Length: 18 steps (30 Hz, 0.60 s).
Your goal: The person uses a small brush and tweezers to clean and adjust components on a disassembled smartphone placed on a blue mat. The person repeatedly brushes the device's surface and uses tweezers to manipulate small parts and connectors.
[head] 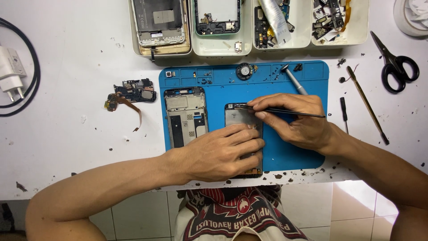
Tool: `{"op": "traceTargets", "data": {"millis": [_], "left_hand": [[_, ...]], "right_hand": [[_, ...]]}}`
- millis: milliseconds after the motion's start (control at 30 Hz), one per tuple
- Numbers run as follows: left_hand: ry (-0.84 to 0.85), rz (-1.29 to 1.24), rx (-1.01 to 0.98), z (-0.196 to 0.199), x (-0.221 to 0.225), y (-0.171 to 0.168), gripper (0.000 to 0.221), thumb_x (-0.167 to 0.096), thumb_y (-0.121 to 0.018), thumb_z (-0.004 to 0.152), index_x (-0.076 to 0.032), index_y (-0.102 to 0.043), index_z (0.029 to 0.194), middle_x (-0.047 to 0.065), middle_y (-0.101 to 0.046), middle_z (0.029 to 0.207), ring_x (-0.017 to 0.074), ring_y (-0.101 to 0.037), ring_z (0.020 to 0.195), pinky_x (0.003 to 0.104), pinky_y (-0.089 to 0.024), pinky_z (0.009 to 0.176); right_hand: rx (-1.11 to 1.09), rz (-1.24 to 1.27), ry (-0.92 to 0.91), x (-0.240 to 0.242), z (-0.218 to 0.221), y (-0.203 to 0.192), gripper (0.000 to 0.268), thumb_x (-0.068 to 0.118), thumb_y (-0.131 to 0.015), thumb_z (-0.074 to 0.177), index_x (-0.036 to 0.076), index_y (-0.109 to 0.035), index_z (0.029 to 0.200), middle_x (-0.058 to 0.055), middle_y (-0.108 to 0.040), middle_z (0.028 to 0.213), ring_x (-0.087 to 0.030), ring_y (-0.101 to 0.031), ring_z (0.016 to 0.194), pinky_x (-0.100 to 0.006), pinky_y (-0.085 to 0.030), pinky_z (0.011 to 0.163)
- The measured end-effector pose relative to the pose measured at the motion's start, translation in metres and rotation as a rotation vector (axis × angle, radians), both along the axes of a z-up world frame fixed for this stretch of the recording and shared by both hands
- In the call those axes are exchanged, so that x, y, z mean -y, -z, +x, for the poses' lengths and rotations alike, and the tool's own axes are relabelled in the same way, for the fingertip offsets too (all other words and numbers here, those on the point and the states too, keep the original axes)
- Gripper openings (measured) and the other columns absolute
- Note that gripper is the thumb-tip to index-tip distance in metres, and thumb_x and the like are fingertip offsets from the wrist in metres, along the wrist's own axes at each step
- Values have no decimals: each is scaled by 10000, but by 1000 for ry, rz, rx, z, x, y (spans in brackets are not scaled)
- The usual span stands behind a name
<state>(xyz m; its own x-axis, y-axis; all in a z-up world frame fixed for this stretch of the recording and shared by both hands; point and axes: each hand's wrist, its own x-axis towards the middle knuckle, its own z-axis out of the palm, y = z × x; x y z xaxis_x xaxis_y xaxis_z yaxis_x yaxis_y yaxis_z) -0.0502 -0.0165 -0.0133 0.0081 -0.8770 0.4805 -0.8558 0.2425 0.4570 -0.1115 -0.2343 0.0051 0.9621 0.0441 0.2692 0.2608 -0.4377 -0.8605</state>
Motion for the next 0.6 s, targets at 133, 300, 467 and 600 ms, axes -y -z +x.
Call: {"op": "traceTargets", "data": {"millis": [133,300,467,600], "left_hand": [[10,-1,6,0,0,3,140,-126,-614,1027,-42,-710,1084,170,-665,1031,322,-657,1159,470,-513,1071],[3,-20,13,-2,1,9,145,-129,-600,1034,-46,-705,1090,167,-661,1039,319,-653,1161,465,-504,1078],[0,-29,14,-2,1,8,152,-122,-586,1038,-42,-701,1096,168,-652,1038,323,-651,1158,464,-505,1076],[7,-18,2,-1,1,3,136,-104,-606,1023,-34,-699,1093,173,-650,1027,331,-652,1154,476,-505,1077]], "right_hand": [[12,13,-5,0,1,2,90,-72,-733,903,-28,-728,982,-193,-791,999,-349,-792,987,-423,-639,784],[-9,-31,-35,-1,2,-4,118,-80,-732,891,-15,-730,990,-194,-791,1022,-364,-791,970,-437,-636,768],[-7,-42,-42,-2,0,-4,129,-99,-725,888,-18,-732,988,-195,-791,1011,-362,-791,959,-432,-641,759],[-8,-62,-42,-1,0,-2,112,-88,-707,910,-13,-731,990,-192,-791,1014,-356,-791,959,-429,-640,764]]}}
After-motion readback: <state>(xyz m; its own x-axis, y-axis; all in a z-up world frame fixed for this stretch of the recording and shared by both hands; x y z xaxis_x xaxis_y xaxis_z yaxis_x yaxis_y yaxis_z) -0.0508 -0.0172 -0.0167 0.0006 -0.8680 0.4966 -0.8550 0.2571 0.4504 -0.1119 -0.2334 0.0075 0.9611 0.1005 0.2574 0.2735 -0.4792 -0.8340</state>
